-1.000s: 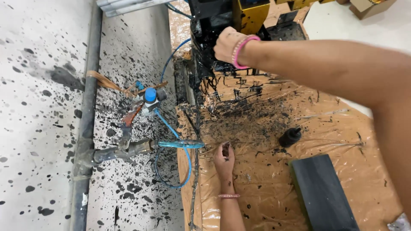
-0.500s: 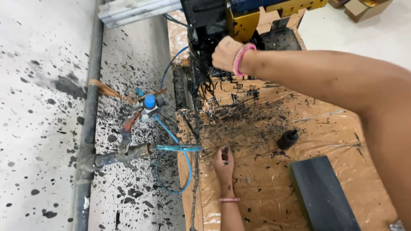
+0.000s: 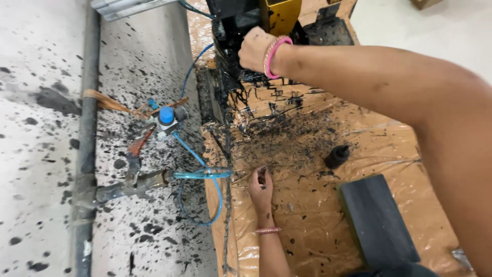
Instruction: The person uses a green-handled brush to scrub black residue from the base of a yellow and blue machine. They repeatedly dip the brush into the residue and wipe it against the machine's surface and a plastic sheet on the floor.
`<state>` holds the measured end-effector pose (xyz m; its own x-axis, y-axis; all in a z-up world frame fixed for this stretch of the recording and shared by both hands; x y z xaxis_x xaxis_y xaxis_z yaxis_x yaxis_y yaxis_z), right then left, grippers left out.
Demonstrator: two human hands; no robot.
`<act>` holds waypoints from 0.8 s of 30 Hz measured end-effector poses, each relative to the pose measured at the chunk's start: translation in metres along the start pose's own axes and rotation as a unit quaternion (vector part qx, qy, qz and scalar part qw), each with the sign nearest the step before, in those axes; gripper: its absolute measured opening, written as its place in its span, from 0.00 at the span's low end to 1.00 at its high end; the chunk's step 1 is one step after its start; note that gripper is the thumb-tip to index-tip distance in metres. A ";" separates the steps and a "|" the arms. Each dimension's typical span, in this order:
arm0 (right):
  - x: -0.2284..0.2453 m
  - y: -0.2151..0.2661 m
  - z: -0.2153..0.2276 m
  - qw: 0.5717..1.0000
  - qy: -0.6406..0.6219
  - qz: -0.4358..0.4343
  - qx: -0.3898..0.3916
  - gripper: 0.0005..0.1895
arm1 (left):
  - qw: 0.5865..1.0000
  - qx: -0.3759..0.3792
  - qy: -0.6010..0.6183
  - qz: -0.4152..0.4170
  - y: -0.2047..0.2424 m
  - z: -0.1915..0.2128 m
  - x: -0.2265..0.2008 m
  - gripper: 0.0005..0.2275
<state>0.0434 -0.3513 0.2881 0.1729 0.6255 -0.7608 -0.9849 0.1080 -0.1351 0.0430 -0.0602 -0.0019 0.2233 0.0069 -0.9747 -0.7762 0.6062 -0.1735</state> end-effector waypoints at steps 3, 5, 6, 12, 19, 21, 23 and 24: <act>0.012 0.019 0.013 0.998 -0.002 0.055 0.019 0.08 | 0.998 0.008 -0.044 0.043 0.001 0.004 -0.007 0.11; 0.009 0.019 0.009 0.998 -0.038 0.038 0.030 0.07 | 0.999 0.003 -0.045 0.026 0.007 0.008 -0.014 0.10; -0.003 0.016 0.006 0.997 -0.060 0.010 0.038 0.07 | 0.999 0.000 -0.038 -0.008 0.001 0.005 -0.022 0.09; -0.014 -0.006 -0.015 0.999 -0.012 -0.046 -0.001 0.07 | 0.992 -0.022 -0.049 -0.111 0.000 0.007 -0.028 0.10; -0.005 0.021 0.031 0.990 -0.006 0.063 0.128 0.11 | 0.998 -0.006 -0.044 -0.034 -0.001 0.004 -0.017 0.10; -0.005 0.022 0.033 0.992 -0.027 0.056 0.106 0.09 | 0.993 -0.019 -0.062 -0.102 0.000 0.005 -0.021 0.09; -0.007 0.013 0.013 0.994 -0.002 0.042 0.104 0.09 | 0.993 -0.016 -0.053 -0.101 0.001 0.005 -0.025 0.09; -0.012 0.010 0.004 0.994 0.024 0.027 0.102 0.11 | 0.994 -0.013 -0.042 -0.101 -0.001 0.005 -0.028 0.10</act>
<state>0.0310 -0.3552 0.2984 0.1142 0.5973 -0.7939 -0.9721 0.2320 0.0346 0.0404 -0.0567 0.0261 0.4235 -0.0455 -0.9047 -0.7256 0.5809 -0.3689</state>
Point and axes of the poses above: each hand's wrist, its own y-axis away from the middle knuckle, its own z-axis out of the back of the hand, x = y × z, the point moved 7 cm from there along -y, towards the middle knuckle, and after that the axes turned 15 degrees about -x, right-handed, at the moved point
